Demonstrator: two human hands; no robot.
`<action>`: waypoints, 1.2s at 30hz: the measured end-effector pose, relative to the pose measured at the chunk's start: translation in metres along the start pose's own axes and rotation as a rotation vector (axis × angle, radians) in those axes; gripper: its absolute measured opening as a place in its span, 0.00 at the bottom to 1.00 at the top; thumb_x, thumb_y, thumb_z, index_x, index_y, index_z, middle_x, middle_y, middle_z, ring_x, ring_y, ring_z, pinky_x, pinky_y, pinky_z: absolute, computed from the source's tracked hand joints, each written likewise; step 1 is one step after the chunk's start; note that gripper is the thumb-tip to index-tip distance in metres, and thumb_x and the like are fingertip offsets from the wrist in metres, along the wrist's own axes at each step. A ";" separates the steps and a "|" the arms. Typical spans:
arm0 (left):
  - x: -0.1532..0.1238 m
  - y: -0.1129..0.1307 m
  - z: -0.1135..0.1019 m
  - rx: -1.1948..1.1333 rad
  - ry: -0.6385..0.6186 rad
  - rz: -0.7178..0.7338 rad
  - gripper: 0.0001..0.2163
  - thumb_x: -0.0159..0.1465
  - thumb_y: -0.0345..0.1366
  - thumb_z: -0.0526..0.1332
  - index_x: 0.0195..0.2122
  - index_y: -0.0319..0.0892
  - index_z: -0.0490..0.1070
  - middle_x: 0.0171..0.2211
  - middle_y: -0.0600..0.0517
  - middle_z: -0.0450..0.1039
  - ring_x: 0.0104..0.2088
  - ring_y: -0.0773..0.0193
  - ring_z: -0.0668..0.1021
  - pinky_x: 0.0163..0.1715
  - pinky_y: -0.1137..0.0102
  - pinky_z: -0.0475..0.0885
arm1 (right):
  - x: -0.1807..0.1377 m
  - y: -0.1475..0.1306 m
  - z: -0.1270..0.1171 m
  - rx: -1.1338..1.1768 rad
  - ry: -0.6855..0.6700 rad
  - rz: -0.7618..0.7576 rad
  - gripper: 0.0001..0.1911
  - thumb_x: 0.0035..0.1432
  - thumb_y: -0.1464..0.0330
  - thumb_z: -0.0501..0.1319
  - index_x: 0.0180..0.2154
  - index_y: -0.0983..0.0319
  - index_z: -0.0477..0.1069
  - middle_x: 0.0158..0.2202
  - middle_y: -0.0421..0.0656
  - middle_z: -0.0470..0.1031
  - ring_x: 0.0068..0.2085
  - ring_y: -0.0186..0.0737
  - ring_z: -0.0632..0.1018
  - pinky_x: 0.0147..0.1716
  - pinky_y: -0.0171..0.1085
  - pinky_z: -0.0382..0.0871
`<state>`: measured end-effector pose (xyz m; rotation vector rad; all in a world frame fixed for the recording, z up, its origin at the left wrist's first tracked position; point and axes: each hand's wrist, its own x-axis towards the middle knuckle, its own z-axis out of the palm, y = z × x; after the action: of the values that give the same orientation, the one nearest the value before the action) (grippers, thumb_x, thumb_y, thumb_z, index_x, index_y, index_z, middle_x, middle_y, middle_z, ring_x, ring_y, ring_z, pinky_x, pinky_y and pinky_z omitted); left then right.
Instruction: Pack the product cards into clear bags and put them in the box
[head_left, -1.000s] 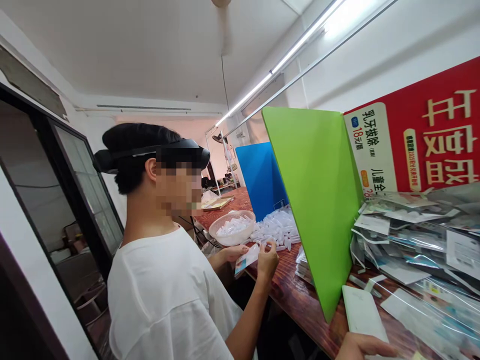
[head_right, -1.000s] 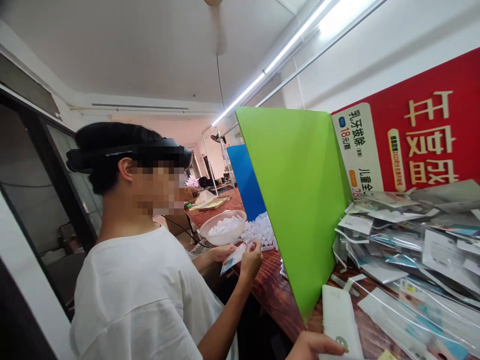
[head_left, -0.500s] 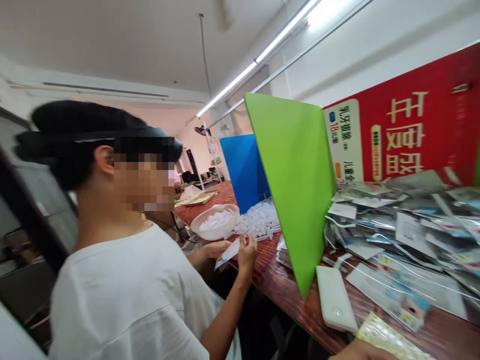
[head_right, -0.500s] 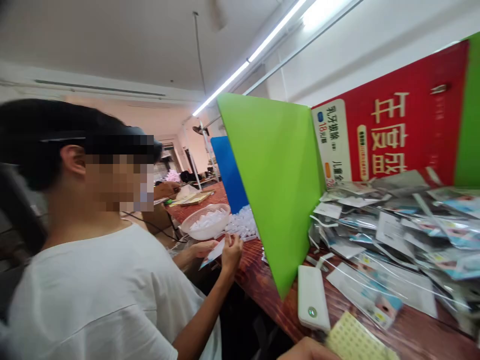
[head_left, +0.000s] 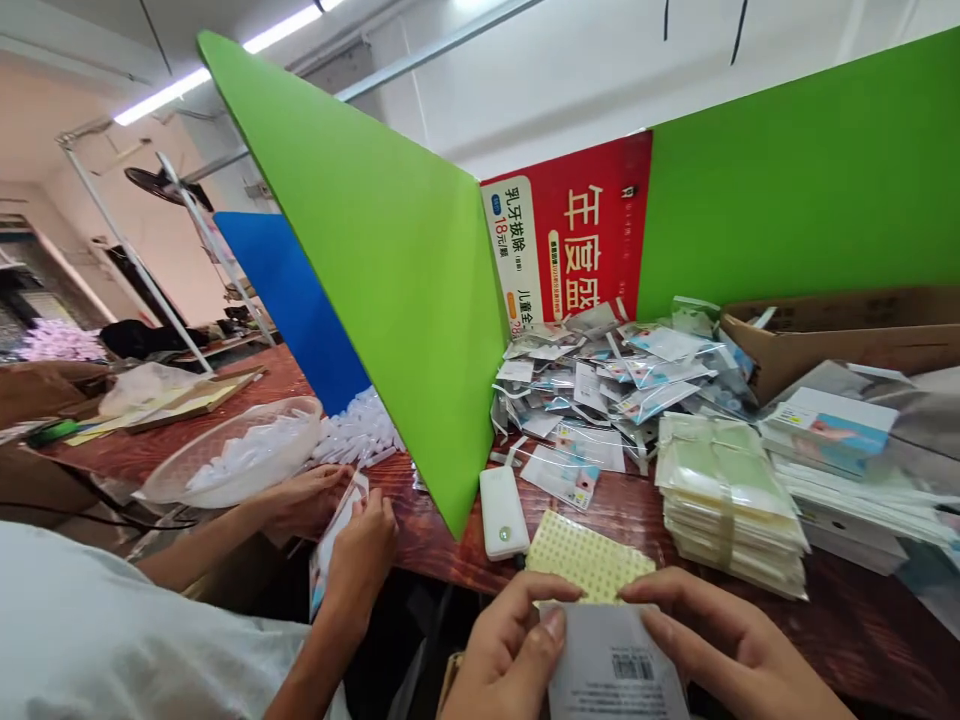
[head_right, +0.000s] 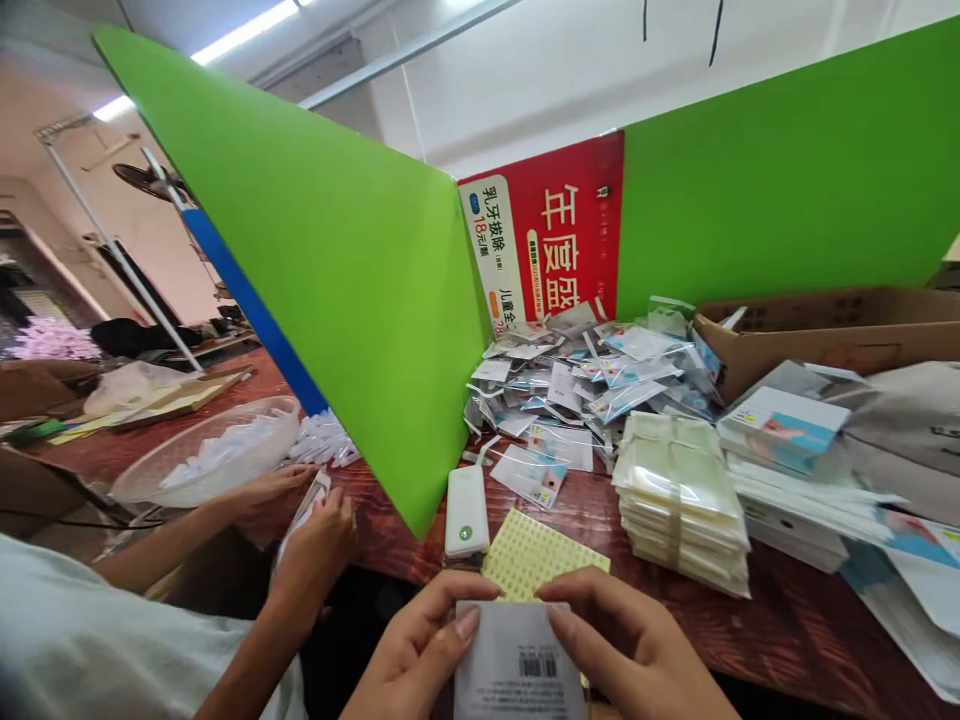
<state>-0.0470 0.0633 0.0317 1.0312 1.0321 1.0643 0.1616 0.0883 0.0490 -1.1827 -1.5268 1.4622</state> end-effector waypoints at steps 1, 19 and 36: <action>-0.001 0.001 0.004 -0.062 -0.007 -0.047 0.26 0.52 0.59 0.68 0.40 0.42 0.73 0.27 0.53 0.72 0.26 0.66 0.72 0.27 0.73 0.67 | 0.001 -0.002 -0.001 0.006 0.006 -0.012 0.21 0.56 0.47 0.62 0.33 0.58 0.79 0.32 0.43 0.78 0.33 0.43 0.78 0.31 0.32 0.75; -0.019 0.019 0.012 -0.342 0.116 -0.060 0.10 0.53 0.41 0.73 0.31 0.41 0.79 0.24 0.53 0.75 0.23 0.69 0.73 0.24 0.77 0.68 | -0.008 -0.001 -0.024 0.110 -0.062 -0.268 0.10 0.52 0.71 0.64 0.33 0.53 0.83 0.30 0.41 0.79 0.31 0.36 0.77 0.32 0.31 0.70; -0.009 0.029 0.024 -0.414 0.206 -0.134 0.27 0.53 0.39 0.71 0.54 0.43 0.67 0.36 0.47 0.81 0.33 0.57 0.82 0.32 0.69 0.75 | -0.015 -0.002 -0.029 0.132 -0.079 -0.242 0.10 0.63 0.64 0.61 0.46 0.53 0.77 0.45 0.41 0.75 0.47 0.40 0.75 0.46 0.35 0.69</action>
<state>-0.0299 0.0561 0.0655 0.5204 0.9748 1.2263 0.1934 0.0841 0.0556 -0.8409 -1.5411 1.4349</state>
